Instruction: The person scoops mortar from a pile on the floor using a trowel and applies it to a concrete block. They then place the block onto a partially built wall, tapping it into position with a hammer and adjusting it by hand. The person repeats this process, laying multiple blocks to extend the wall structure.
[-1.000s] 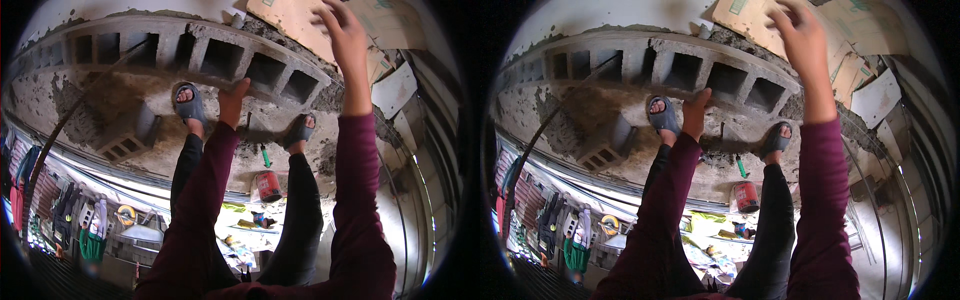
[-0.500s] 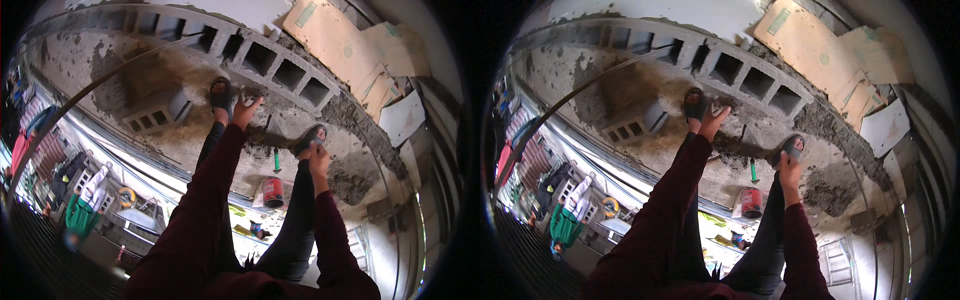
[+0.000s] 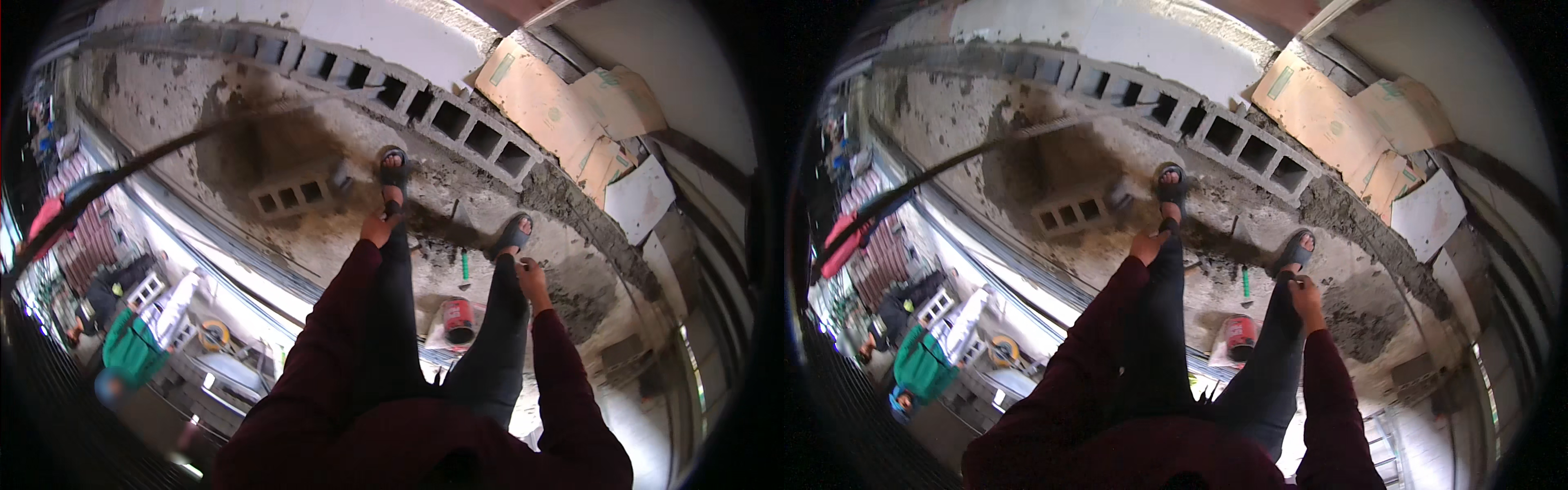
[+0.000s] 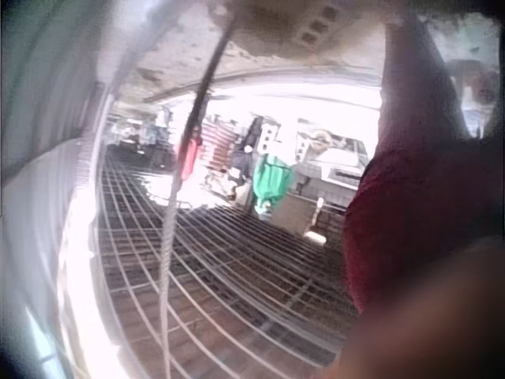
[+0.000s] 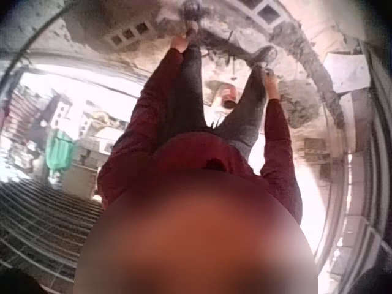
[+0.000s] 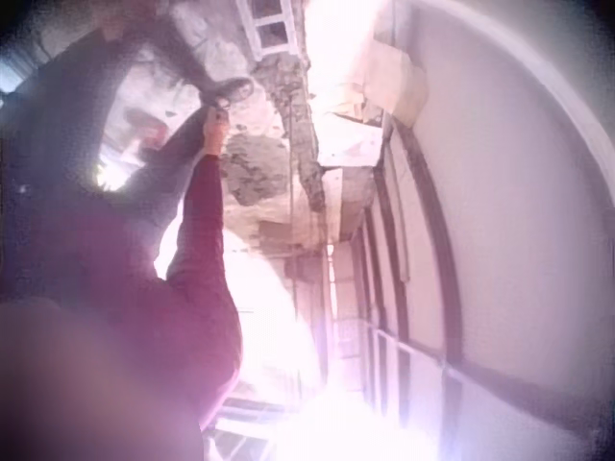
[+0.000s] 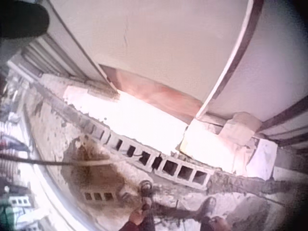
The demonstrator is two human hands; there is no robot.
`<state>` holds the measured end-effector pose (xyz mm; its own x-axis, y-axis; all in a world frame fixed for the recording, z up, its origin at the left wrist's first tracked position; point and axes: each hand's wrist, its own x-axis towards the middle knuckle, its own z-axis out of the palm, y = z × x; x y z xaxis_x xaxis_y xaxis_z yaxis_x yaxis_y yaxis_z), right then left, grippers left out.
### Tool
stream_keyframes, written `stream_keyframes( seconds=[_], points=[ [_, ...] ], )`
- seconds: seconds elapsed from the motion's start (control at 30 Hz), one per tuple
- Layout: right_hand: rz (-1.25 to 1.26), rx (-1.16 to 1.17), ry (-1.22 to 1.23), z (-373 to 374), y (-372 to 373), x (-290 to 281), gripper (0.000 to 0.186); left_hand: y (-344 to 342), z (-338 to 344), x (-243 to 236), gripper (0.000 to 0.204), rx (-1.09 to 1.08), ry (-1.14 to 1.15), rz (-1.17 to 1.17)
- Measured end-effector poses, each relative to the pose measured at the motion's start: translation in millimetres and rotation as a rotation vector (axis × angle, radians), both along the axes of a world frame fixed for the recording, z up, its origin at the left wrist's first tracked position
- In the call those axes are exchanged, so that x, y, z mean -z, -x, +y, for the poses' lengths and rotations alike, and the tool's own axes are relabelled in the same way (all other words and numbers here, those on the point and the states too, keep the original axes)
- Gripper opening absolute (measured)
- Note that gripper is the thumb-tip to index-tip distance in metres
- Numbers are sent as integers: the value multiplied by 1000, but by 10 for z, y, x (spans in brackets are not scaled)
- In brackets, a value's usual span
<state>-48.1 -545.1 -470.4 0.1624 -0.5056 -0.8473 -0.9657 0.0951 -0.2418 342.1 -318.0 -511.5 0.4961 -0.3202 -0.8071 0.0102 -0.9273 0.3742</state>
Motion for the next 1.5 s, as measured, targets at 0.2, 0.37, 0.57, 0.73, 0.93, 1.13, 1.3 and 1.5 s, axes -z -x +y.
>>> stream_keyframes(
  seconds=[0.2,0.37,0.57,0.73,0.93,1.13,1.3,1.5],
  points=[
    [146,198,201,327,23,-821,43,-704,389,-384,75,123,61,48],
    [160,324,392,851,-58,-1632,43,-1710,-125,-1450,67,305,4,180],
    [-39,327,392,990,-774,-2183,45,-2645,18,-2375,67,432,-79,-108],
    [-178,401,296,810,-1018,-2327,45,-2734,-113,-2966,67,444,-34,-154],
    [-334,424,187,465,-1089,-2342,41,-2396,310,-3293,68,300,19,-178],
    [-324,251,56,133,-936,-2298,38,-2193,1138,-2964,74,-9,30,-117],
    [-257,-48,14,-17,-1075,-2388,32,-2213,1731,-2597,80,-391,14,-238],
    [-184,-111,-74,-100,-1993,-2665,34,-2756,1218,-2880,68,-605,110,-471]
  ],
)
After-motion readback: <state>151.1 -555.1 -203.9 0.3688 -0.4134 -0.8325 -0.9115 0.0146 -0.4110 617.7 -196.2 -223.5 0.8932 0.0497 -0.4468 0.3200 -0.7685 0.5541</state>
